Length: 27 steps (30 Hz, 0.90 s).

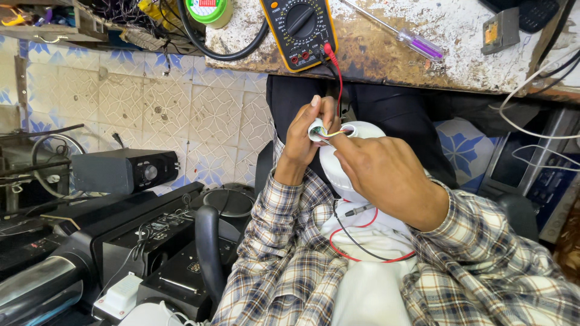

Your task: The person holds a white plastic lamp housing and uses a screwdriver to open the top cap, then manipulates internal wires and a small circuit board while a multimeter is connected. The person adjusts the multimeter dial and continues to probe the internal components before closing the cap.

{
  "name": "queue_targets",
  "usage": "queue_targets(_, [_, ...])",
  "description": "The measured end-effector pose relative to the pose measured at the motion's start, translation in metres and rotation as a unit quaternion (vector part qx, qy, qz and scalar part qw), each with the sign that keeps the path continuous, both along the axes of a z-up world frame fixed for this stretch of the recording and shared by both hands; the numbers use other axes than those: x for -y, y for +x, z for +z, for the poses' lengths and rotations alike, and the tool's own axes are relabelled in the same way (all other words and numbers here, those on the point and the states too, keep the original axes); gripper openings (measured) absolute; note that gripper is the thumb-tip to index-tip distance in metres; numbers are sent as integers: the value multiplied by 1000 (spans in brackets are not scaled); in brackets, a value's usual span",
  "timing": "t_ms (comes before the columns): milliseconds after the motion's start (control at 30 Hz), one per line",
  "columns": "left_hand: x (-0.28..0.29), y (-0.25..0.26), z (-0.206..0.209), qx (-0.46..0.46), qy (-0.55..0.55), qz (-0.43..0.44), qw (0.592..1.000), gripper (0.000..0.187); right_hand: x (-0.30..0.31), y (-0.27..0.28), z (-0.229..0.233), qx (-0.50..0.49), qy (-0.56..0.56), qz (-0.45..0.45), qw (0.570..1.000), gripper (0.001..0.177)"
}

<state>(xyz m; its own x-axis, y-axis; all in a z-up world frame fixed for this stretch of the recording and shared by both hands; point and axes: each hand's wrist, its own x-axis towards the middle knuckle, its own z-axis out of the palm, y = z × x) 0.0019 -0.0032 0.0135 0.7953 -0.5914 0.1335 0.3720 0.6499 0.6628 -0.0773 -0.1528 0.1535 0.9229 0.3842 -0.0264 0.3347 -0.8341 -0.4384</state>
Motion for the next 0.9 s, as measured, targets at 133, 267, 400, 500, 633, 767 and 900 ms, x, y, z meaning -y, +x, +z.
queue_targets(133, [-3,-2,4,16,25,15,999,50,-2,5,-4,14,-10,16,1000,14])
queue_targets(267, [-2,-6,18,36,113,88,989,47,-5,-2,-24,8,-50,-8,999,12])
queue_targets(400, [5,-8,21,36,148,147,977,47,-16,-12,-36,43,-87,-62,993,4])
queue_targets(500, [8,-9,16,20,158,190,969,47,-23,-14,-49,84,-73,-87,990,8])
queue_targets(633, [12,-13,18,-5,121,206,971,46,-26,-13,-49,82,-36,-101,991,14])
queue_targets(767, [13,-16,25,-56,59,192,978,44,-29,-12,-56,103,-11,-108,989,15])
queue_targets(900, [12,-20,22,-102,11,193,976,43,-34,-11,-60,101,0,-110,989,17])
